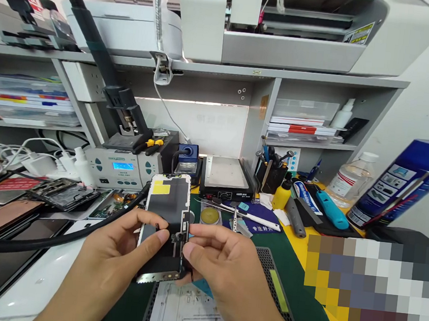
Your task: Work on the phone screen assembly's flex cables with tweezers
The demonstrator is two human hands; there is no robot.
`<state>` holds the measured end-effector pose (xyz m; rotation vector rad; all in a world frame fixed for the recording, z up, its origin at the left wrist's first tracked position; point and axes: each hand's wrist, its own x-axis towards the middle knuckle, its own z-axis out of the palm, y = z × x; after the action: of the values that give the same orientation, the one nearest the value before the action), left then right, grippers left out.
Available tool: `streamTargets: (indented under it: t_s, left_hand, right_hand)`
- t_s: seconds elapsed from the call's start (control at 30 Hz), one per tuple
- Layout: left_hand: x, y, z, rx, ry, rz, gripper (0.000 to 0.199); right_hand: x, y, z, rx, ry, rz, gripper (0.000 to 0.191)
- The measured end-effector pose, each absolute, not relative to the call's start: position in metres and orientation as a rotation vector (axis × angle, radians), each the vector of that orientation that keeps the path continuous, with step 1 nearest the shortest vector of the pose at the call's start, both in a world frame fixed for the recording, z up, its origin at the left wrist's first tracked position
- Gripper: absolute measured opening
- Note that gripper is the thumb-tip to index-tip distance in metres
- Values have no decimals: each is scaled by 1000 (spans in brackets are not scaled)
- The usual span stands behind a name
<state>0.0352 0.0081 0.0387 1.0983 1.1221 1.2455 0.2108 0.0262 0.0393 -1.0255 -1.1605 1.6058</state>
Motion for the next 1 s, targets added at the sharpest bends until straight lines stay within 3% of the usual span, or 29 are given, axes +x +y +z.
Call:
streamTargets:
  t_s: [0.3, 0.67, 0.87, 1.0]
  left_hand:
    - [35, 13, 45, 929, 1044, 1301, 42]
    - [36, 13, 47, 816, 1056, 1405, 69]
    - [37, 16, 43, 851, 944, 1060, 39]
    - [38, 15, 41, 905, 963, 1033, 23]
  right_hand:
    - [211, 26, 44, -939, -968, 1834, 32]
    - [211, 30, 44, -1031, -1021, 1722, 33]
    - [213, 29, 40, -1044, -1221, 1595, 38]
    - [212, 28, 41, -1030, -1271, 1589, 39]
